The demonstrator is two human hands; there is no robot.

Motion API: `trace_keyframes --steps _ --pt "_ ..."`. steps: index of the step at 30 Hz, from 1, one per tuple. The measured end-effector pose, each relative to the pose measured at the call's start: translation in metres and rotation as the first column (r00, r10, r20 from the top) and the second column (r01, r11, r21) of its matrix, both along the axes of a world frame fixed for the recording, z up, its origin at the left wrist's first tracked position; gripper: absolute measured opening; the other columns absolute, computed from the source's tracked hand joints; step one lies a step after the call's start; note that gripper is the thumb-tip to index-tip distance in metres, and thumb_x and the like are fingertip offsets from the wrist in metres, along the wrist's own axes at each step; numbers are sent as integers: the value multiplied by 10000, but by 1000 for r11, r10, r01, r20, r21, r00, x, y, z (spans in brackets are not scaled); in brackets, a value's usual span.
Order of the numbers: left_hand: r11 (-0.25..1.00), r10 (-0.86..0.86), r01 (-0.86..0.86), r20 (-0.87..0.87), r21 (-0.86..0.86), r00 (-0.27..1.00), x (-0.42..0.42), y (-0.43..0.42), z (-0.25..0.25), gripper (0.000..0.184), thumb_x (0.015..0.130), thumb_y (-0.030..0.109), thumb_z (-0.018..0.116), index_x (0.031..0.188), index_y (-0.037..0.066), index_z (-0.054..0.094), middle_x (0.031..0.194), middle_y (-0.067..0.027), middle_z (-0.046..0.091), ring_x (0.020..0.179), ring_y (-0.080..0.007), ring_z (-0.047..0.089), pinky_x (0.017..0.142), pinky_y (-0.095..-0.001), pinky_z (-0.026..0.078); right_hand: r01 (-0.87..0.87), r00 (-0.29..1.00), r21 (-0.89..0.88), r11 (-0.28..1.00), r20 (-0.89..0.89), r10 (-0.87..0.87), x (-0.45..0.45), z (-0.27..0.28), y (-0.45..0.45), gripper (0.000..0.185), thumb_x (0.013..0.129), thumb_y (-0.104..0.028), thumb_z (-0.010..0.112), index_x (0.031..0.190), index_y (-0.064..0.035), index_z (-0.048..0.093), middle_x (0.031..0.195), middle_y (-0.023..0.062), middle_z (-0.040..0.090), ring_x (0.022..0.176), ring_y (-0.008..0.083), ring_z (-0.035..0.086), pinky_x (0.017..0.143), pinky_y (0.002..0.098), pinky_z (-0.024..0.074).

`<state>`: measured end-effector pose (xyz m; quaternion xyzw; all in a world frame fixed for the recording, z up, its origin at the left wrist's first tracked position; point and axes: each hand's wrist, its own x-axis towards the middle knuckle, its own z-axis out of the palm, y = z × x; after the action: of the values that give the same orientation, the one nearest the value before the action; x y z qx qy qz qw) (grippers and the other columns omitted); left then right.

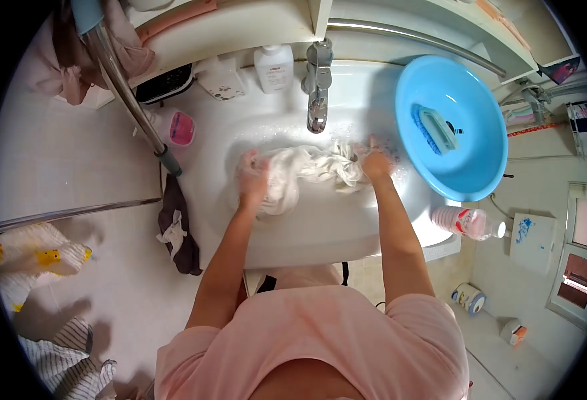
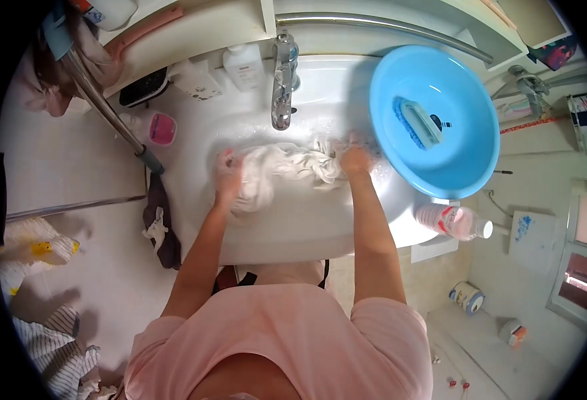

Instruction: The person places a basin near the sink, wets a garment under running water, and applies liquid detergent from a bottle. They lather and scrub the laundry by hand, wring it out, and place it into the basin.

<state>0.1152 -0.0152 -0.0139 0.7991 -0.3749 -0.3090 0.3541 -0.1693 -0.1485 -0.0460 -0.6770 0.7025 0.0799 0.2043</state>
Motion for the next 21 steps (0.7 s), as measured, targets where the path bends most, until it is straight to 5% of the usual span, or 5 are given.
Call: trace_keyframes --steps 3,5,12,17,21 --pt "894 -421 440 493 83 762 -39 14 15 536 807 428 529 1212 79 490 1275 -165 421 1117 -339 430 930 -501 324 -264 964 135 955 -6 267 27 3 13 754 861 -660 228 1422 -157 251 1454 91 293 1334 332 257 1076 527 168" --pt "793 -607 526 472 307 640 -60 16 7 554 813 425 510 1250 91 442 1312 -157 377 1160 -337 380 957 -507 284 -361 924 151 920 189 332 54 44 49 730 875 -631 266 1426 -152 241 1455 129 276 1328 345 263 1073 511 185" --pt "590 -806 616 416 522 420 -58 -12 -88 641 832 412 444 1383 133 274 1441 -131 225 1313 -332 208 1053 -528 145 -499 862 -184 847 -10 506 65 -31 104 527 855 -221 376 1378 -153 362 1455 168 259 1301 348 314 1039 519 243" --pt "545 -837 622 330 562 435 -46 -40 -165 685 828 430 445 1416 145 238 1476 -114 199 1354 -316 176 1091 -497 125 -454 891 18 891 45 453 80 -27 32 456 839 -193 383 1280 -140 484 1316 170 456 1197 317 455 1009 480 306" --pt "328 -889 697 -40 638 456 -37 -76 -101 786 783 523 513 1415 144 242 1475 -109 207 1351 -298 199 1100 -457 154 -410 912 209 888 84 401 86 -13 0 385 854 -275 410 1142 -68 561 1152 177 579 1098 322 527 949 455 376"
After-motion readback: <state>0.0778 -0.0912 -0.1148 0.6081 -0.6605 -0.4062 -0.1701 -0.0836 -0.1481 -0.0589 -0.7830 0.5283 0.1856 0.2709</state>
